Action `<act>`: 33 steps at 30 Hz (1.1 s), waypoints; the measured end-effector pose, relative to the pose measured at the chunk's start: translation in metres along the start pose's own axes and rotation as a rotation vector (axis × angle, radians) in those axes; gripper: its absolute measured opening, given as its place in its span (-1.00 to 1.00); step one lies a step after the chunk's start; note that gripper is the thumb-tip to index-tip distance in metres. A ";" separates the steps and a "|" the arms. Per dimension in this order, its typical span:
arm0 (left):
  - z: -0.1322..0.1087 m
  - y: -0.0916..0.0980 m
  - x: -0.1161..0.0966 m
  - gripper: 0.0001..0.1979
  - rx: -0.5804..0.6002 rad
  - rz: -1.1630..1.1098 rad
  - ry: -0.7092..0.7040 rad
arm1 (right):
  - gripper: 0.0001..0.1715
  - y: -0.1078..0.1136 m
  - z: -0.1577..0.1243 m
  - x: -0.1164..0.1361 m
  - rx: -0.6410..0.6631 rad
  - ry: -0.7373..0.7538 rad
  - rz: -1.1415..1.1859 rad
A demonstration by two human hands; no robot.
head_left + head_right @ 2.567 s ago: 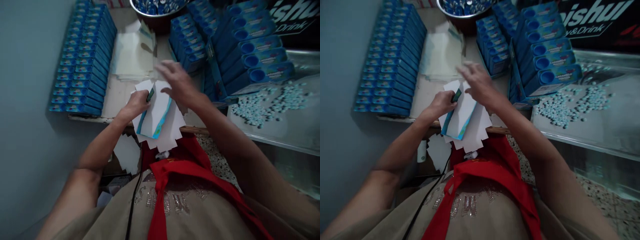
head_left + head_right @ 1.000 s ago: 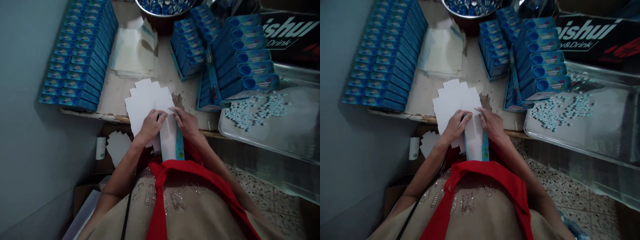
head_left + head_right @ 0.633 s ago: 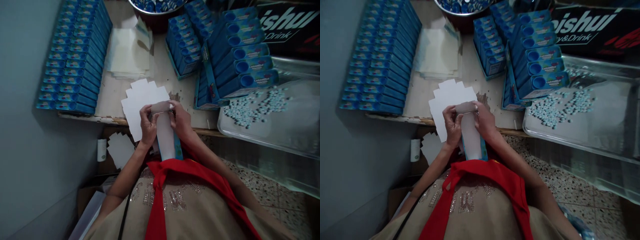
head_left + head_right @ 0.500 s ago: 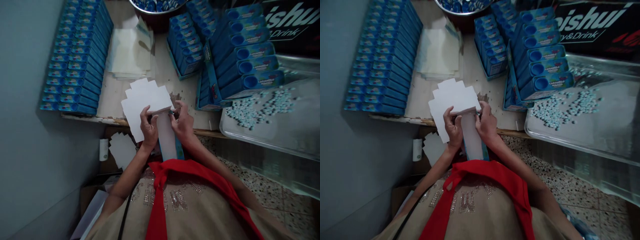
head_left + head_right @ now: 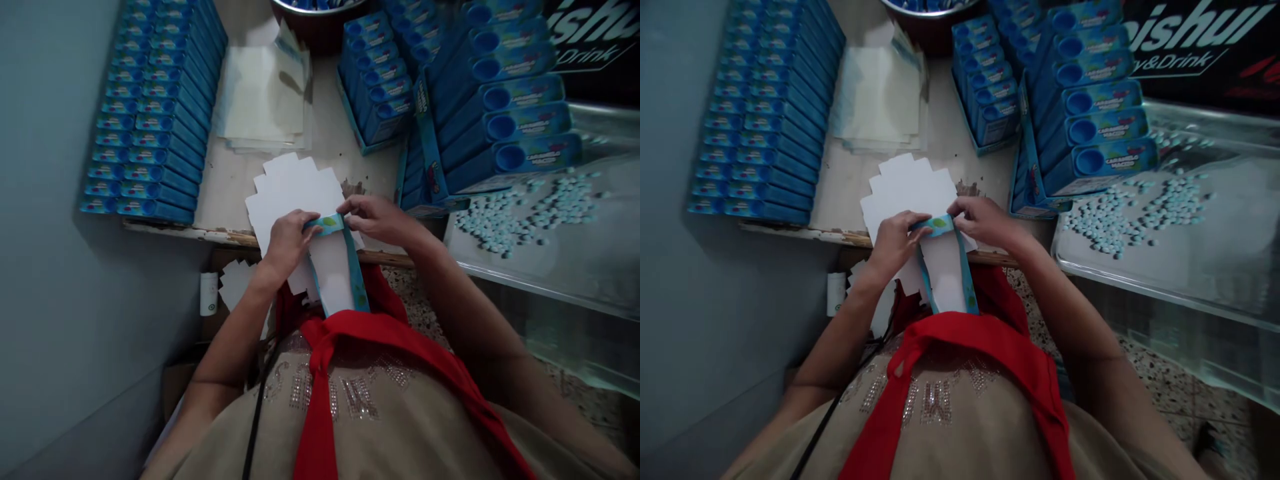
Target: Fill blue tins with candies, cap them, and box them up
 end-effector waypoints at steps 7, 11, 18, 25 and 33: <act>0.030 0.006 -0.021 -0.84 0.196 0.496 -0.085 | -0.68 -0.022 0.036 0.045 0.263 -0.087 -0.830; 0.031 0.010 -0.029 -0.73 0.234 0.635 -0.072 | -0.64 -0.030 0.047 0.052 0.312 -0.059 -0.876; 0.063 0.022 -0.024 -0.67 0.188 0.683 -0.005 | -0.57 -0.029 0.090 0.064 0.255 -0.078 -0.866; 0.068 0.031 -0.010 -0.76 0.121 0.525 -0.041 | -0.65 -0.031 0.074 0.069 0.135 -0.015 -0.828; 0.062 0.097 0.088 -0.87 -0.340 -0.048 0.222 | -0.75 0.098 0.139 0.157 -0.281 0.047 -0.801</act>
Point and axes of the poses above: each hand's wrist, its own z-axis towards the middle knuckle, its own y-axis out of the back of the hand, x = y × z, the point moved 2 cm from there along z, towards the middle knuckle, and after that the axes turned 9 degrees about z, right-handed, at the moved point
